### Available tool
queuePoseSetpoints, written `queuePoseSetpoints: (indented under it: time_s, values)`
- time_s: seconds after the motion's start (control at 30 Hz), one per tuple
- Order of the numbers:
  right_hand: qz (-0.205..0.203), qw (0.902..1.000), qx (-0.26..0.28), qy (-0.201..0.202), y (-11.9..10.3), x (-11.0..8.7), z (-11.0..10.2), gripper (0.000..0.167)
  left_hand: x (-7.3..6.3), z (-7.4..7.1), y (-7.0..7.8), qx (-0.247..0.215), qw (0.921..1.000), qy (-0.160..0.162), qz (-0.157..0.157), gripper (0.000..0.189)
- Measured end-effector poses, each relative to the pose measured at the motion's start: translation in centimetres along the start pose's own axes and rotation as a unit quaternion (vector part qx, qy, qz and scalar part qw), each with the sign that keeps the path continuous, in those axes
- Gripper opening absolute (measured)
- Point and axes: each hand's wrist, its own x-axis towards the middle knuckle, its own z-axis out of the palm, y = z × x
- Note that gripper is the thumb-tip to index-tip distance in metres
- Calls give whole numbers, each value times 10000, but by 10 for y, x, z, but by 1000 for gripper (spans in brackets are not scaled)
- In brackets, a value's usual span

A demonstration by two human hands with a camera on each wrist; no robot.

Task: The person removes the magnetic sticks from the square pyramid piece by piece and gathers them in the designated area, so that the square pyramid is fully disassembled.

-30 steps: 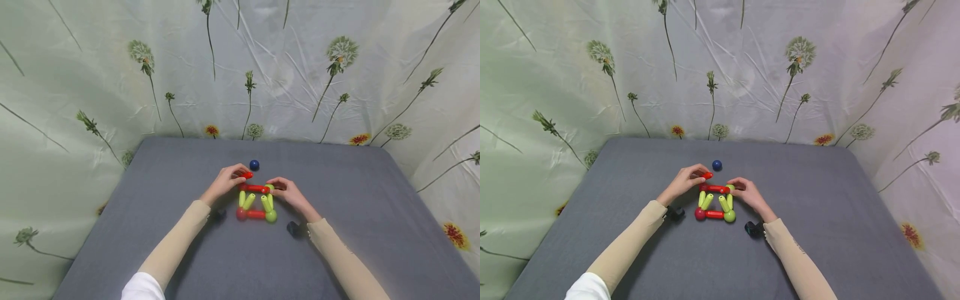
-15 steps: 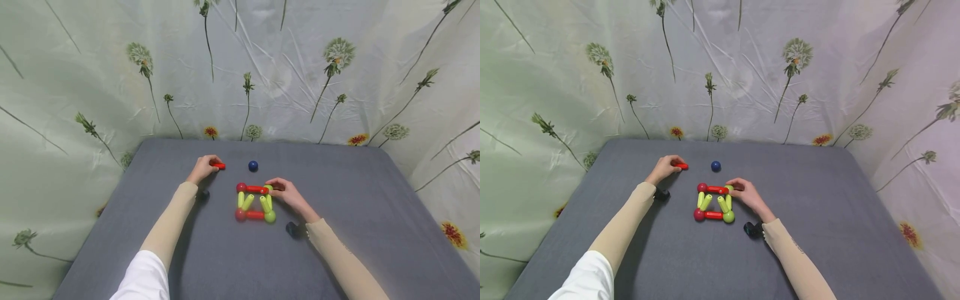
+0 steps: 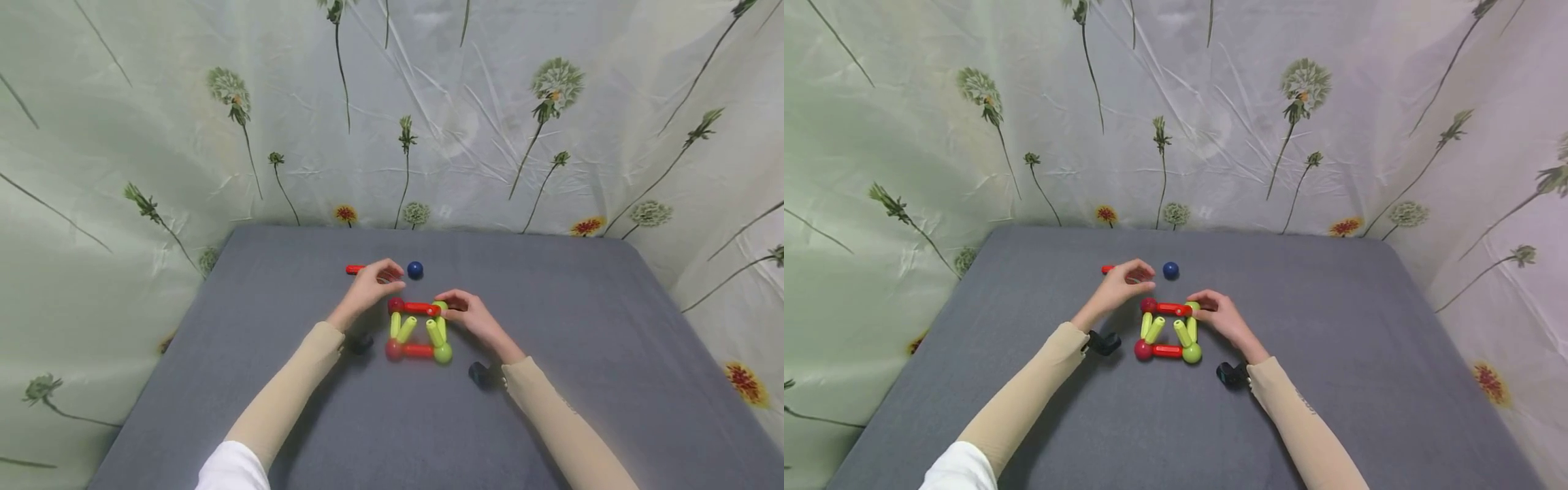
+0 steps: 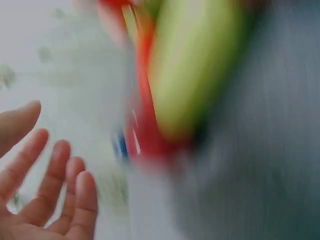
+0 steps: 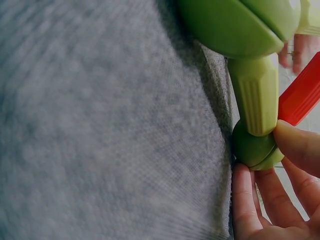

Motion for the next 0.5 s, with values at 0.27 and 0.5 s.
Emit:
queuePoseSetpoints:
  time_s: [0.27,0.5]
  values:
    - [-227,9996,195,11,26,12,-2,31,-8,43,24,-98,9935,-1123,-172,23]
    - [-171,9998,127,19,30,11,-1,30,-11,28,16,-349,9958,-794,-298,6]
